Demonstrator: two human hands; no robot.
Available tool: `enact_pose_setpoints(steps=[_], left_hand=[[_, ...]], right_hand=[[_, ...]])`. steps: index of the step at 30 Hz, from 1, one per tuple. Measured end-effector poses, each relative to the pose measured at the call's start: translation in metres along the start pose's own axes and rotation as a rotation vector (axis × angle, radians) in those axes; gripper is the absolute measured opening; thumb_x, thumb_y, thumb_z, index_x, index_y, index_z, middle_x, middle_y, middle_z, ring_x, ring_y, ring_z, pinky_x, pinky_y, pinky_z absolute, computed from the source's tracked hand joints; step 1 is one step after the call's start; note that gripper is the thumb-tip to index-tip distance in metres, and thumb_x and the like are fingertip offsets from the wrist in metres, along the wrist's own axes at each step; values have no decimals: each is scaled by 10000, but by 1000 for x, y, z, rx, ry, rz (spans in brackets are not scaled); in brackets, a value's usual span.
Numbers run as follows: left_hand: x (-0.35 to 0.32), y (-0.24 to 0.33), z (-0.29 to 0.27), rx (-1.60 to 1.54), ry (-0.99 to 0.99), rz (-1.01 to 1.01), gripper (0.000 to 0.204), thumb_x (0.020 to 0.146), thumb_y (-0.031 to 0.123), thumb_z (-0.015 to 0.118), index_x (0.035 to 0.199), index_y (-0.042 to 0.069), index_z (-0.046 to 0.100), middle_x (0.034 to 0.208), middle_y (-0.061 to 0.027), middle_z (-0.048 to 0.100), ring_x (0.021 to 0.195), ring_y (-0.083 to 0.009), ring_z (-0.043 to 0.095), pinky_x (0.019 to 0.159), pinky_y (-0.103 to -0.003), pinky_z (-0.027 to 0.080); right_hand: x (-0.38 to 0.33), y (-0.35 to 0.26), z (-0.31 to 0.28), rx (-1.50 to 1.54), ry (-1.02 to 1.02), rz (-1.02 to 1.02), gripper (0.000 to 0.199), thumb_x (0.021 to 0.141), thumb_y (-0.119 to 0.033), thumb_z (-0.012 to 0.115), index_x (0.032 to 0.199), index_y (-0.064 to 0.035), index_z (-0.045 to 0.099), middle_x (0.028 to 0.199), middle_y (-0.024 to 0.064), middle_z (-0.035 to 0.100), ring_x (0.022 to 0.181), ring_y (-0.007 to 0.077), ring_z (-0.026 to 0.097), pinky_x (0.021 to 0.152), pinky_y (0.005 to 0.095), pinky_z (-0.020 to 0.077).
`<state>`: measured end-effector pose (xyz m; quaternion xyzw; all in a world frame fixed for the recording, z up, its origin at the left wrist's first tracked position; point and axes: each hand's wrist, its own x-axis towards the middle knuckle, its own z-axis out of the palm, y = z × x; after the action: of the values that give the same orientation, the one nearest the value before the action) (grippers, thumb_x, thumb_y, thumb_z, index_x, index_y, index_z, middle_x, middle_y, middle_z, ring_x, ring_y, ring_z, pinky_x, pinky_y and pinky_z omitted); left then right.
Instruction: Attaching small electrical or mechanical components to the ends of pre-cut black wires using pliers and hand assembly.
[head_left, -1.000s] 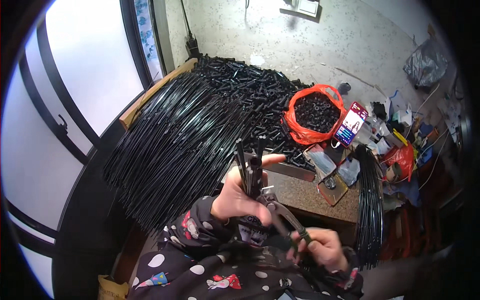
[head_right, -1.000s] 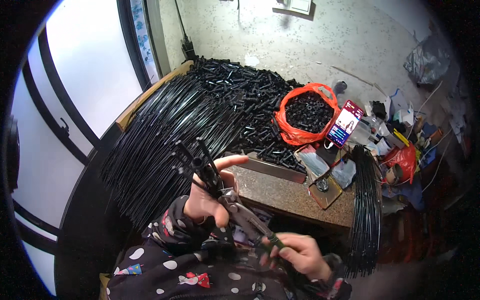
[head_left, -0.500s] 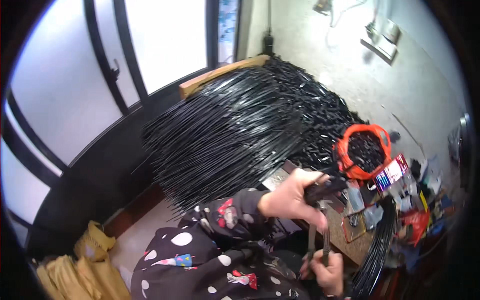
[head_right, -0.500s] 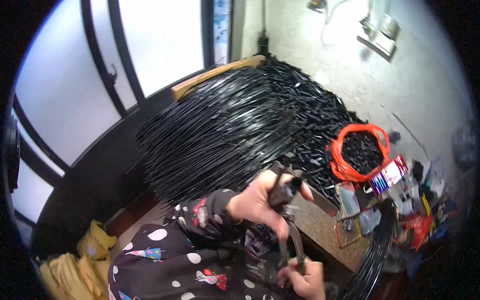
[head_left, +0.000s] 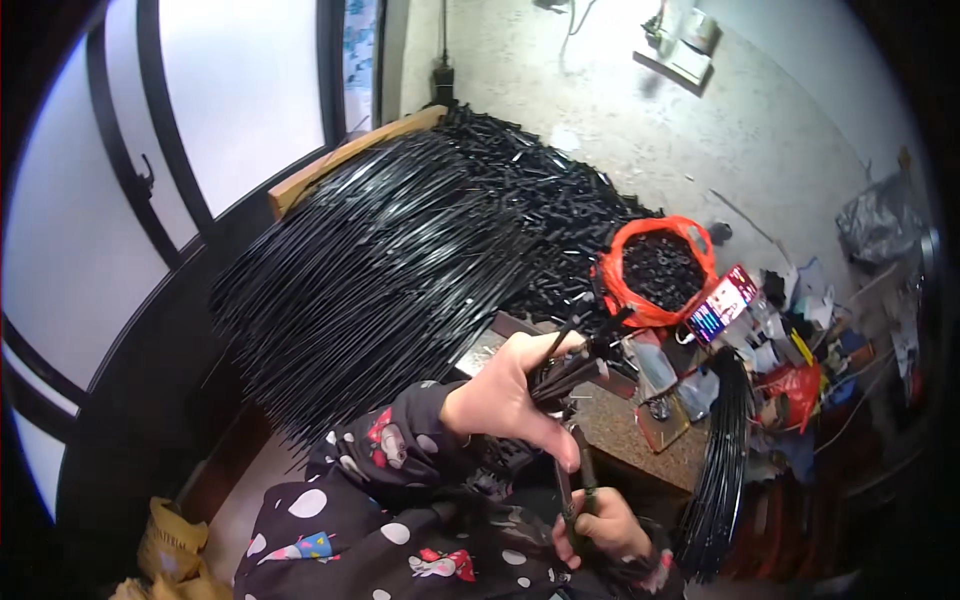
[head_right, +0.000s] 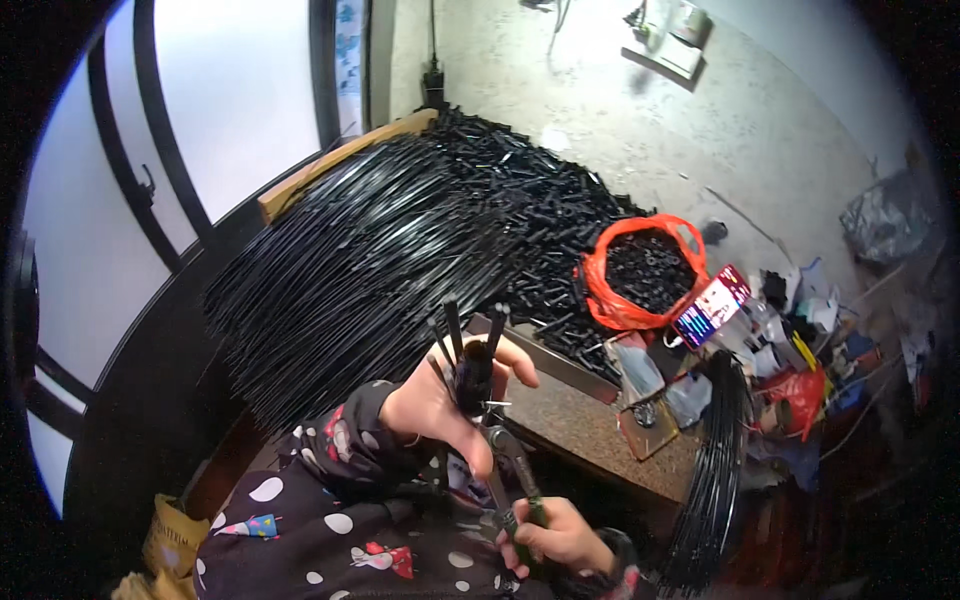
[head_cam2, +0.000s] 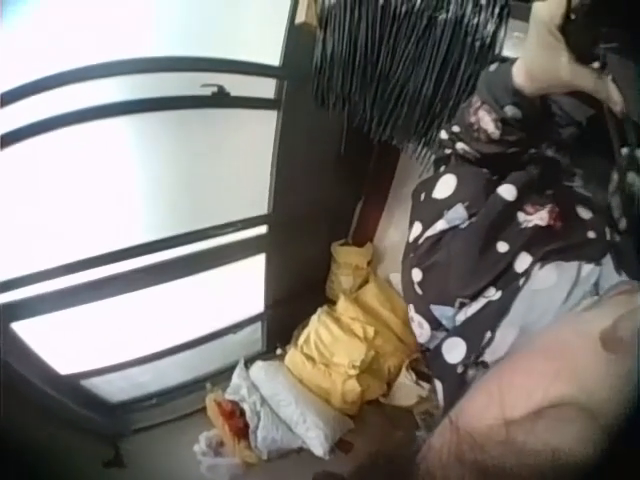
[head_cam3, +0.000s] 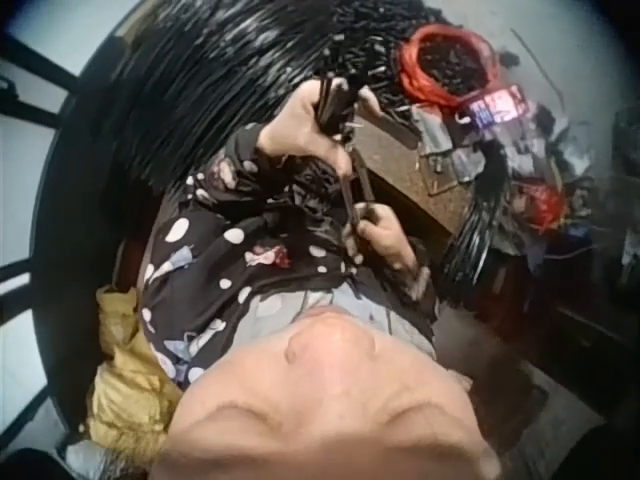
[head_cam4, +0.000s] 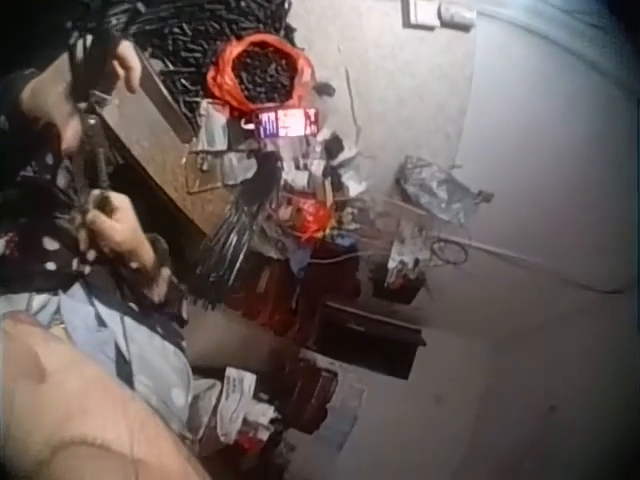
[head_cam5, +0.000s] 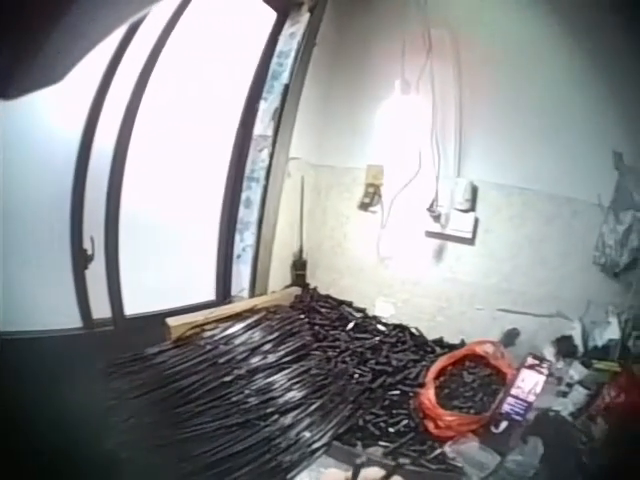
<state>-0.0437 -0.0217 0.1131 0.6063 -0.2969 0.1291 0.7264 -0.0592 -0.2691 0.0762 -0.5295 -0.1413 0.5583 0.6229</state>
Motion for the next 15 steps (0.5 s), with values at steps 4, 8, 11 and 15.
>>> enact_pose_setpoints(steps=[4, 8, 11, 15], left_hand=[[5, -2, 6, 174, -23, -7, 660, 450, 270, 892, 967, 24, 563, 781, 4, 510, 701, -73, 461, 604, -225, 375], [-1, 8, 2, 319, 64, -17, 634, 471, 234, 888, 967, 20, 557, 774, 18, 509, 676, -51, 439, 588, -200, 362], [-2, -1, -3, 130, 82, -55, 626, 470, 233, 890, 957, 23, 555, 735, 34, 515, 623, -29, 431, 551, -189, 365], [1, 0, 5, 139, 72, -26, 523, 512, 215, 874, 896, 40, 566, 713, 21, 498, 596, -61, 441, 537, -208, 380]], right_hand=[[13, -4, 6, -330, 110, -105, 452, 669, -123, 735, 1032, 13, 501, 675, 58, 578, 527, 145, 552, 500, 258, 447], [14, -16, -11, -1488, 960, -983, 500, 630, -34, 632, 1093, -5, 447, 865, 156, 535, 655, 298, 538, 616, 361, 459], [7, -15, 9, -1466, 728, -828, 313, 761, -11, 568, 1062, 19, 489, 856, 130, 569, 680, 254, 571, 628, 319, 473], [7, 2, 9, -428, 157, -214, 306, 885, -68, 463, 1178, 21, 449, 892, 75, 575, 775, 126, 578, 698, 269, 463]])
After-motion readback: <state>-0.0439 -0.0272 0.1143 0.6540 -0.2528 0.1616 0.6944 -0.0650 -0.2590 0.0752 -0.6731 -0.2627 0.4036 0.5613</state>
